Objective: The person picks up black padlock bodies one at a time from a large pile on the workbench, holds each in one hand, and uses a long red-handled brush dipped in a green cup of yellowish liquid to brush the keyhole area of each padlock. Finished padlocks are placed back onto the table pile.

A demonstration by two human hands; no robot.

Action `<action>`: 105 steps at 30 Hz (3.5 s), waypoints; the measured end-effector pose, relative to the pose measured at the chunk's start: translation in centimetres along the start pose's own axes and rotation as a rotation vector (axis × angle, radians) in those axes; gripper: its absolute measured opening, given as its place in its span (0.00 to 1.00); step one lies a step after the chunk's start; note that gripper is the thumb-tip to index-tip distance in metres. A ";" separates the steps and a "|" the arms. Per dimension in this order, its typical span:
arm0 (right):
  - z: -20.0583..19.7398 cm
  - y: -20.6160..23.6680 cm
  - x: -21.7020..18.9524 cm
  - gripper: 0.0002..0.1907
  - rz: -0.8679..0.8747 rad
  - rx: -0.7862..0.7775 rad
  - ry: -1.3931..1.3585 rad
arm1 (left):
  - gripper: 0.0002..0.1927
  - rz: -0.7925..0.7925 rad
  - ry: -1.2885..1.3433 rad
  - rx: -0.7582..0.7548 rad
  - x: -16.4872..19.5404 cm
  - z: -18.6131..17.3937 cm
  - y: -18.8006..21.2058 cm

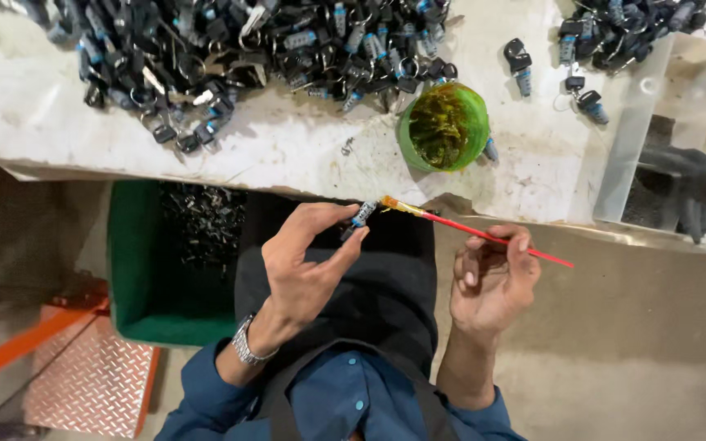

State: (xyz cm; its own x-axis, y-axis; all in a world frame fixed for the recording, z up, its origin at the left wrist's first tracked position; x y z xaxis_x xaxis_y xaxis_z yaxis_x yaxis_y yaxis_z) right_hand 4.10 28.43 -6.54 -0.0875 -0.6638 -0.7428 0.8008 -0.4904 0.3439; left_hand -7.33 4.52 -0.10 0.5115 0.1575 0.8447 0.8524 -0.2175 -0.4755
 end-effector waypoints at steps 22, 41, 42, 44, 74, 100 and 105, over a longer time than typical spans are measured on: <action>3.6 -1.7 -3.9 0.18 -0.514 0.072 0.382 | 0.16 -0.080 -0.493 0.226 -2.1 -6.3 2.2; 16.0 -1.5 3.4 0.23 -0.600 -0.286 1.776 | 0.11 -0.071 -0.362 0.351 -3.9 -8.5 -1.5; 16.4 -1.8 3.8 0.25 -0.564 -0.301 1.849 | 0.13 -0.186 -0.163 0.400 -4.1 -8.4 -0.8; 17.0 -1.8 4.1 0.24 -0.622 -0.269 1.928 | 0.14 -0.336 0.233 0.471 -4.4 -7.2 0.3; 13.8 -1.1 3.3 0.08 -0.436 -0.087 1.390 | 0.14 -0.350 0.294 0.257 -4.9 -4.2 2.4; 13.4 0.3 8.4 0.04 -0.908 -0.398 1.632 | 0.17 -0.086 0.253 0.150 -5.9 -4.0 6.7; 12.7 1.2 8.7 0.07 -1.042 -0.588 1.653 | 0.18 -0.040 0.262 0.213 -5.1 -5.5 6.7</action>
State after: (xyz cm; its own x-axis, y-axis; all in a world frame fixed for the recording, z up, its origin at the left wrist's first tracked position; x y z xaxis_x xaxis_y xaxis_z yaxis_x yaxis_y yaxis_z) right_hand -3.28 14.86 -5.32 -0.3054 0.8971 -0.3192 0.8991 0.1613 -0.4070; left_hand -4.80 -3.05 -6.27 0.4557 -0.0972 0.8848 0.8887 -0.0057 -0.4584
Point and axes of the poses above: each hand's wrist, its own y-axis away from the middle knuckle, its own z-axis out of the palm, x = y × z, the point moved 4 cm from there along -y, towards the middle knuckle, and after that the axes turned 12 degrees about z, right-handed, at the moved point
